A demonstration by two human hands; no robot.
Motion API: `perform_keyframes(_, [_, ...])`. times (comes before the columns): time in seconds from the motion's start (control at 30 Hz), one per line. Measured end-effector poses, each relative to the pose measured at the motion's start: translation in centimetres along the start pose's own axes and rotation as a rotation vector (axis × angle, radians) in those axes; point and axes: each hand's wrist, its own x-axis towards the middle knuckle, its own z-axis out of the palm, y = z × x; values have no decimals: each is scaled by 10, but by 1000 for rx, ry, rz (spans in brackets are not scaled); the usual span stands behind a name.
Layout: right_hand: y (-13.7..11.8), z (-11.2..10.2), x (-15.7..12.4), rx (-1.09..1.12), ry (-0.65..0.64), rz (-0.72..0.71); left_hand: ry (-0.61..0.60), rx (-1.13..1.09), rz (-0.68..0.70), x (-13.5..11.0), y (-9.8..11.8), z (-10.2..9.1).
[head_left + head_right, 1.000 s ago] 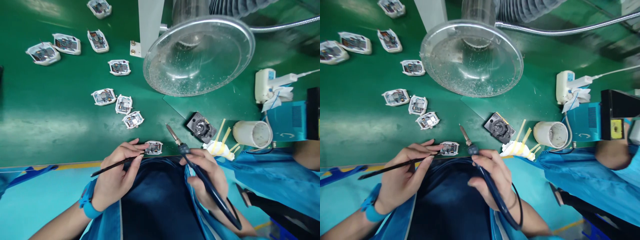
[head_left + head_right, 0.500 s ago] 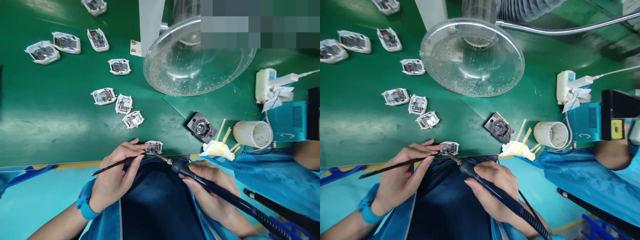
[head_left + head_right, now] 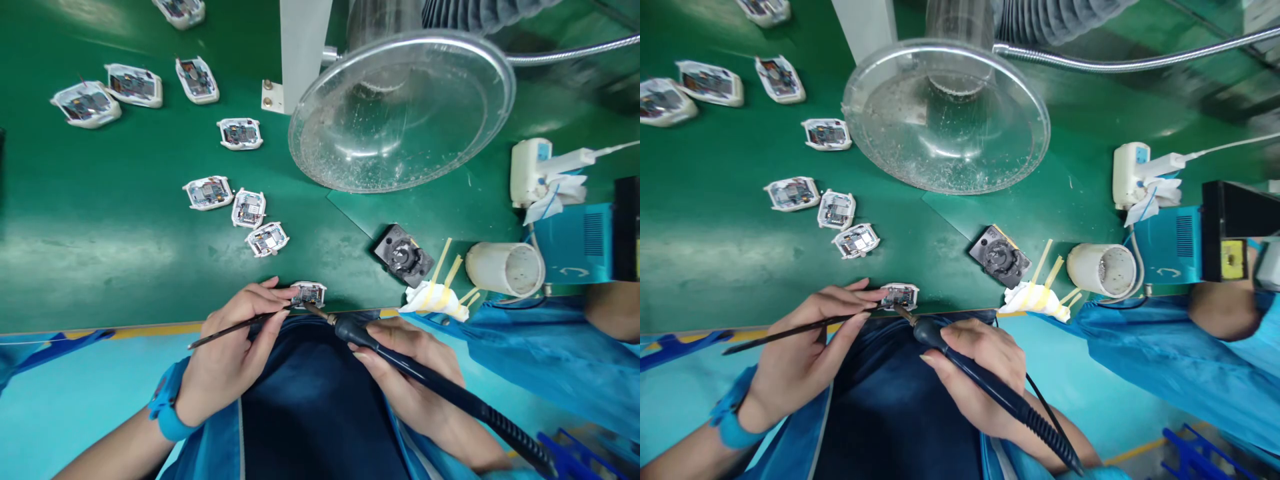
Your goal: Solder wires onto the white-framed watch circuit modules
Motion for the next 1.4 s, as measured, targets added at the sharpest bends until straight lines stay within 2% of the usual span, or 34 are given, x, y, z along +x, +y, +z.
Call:
perform_keyframes(0.3, [-1, 1, 1, 9, 16, -33, -4, 39, 4, 1, 2, -1])
perform_keyframes(0.37, [0, 3, -2, 24, 70, -48, -9, 54, 5, 1, 2, -1])
perform_keyframes(0.5, [6, 6, -13, 99, 293, -3, -11, 56, 7, 1, 2, -1])
perform_keyframes(0.6, [10, 6, -17, 133, 303, 20, -12, 44, -9, 1, 3, 0])
perform_keyframes(0.73, [13, 9, -15, 201, 337, -97, -14, 18, -30, 1, 4, -1])
perform_keyframes(0.9, [20, 30, -8, 335, 220, -275, -72, -65, -72, 5, -5, -13])
perform_keyframes(1.0, [22, 49, 2, 365, 208, -375, -59, -38, -15, 8, -8, -16])
perform_keyframes(1.13, [20, 67, 14, 304, 318, -446, -29, -10, 79, 12, -4, -9])
perform_keyframes(1.3, [27, 71, 17, 318, 371, -458, -115, 92, 186, 19, -2, 5])
perform_keyframes(1.4, [42, 68, 16, 165, 419, -405, -105, 276, 245, 22, -4, 11])
